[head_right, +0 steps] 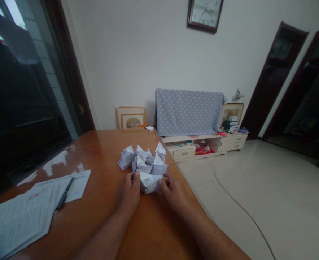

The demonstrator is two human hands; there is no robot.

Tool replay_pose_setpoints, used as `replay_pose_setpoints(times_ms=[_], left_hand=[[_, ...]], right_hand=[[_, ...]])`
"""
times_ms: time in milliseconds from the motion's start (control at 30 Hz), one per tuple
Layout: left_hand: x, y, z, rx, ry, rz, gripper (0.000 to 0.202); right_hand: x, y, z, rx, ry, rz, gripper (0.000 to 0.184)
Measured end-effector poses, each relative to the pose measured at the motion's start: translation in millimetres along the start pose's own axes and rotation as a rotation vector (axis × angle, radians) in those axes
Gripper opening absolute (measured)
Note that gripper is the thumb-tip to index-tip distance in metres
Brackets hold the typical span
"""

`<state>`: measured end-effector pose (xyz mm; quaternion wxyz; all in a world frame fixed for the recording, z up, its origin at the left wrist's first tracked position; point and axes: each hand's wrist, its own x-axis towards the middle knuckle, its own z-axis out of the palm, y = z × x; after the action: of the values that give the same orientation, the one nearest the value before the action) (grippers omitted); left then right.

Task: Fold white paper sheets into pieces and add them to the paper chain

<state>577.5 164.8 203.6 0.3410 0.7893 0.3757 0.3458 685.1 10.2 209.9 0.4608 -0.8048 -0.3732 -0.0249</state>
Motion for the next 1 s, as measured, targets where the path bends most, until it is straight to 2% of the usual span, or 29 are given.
replay_pose_setpoints(times_ms=[100, 300, 500, 833, 1000], left_hand=[[3, -2, -0.7, -0.016, 0.026, -0.010, 0.043], [9, -8, -0.2, -0.092, 0.122, -0.006, 0.045], [10, -7, -2.8, -0.092, 0.198, 0.036, 0.043], [9, 2, -9.2, 0.035, 0.329, 0.329, 0.042], [5, 8, -16.7, 0.070, 0.374, 0.382, 0.044]], right_hand=[[1, 1, -7, 0.069, -0.071, 0.044, 0.038], [2, 2, -15, 0.040, -0.053, 0.031, 0.029], [3, 1, -25, -0.118, 0.075, -0.043, 0.025], [8, -1, -33, -0.209, 0.262, -0.126, 0.039], [10, -1, -34, -0.182, 0.337, -0.159, 0.039]])
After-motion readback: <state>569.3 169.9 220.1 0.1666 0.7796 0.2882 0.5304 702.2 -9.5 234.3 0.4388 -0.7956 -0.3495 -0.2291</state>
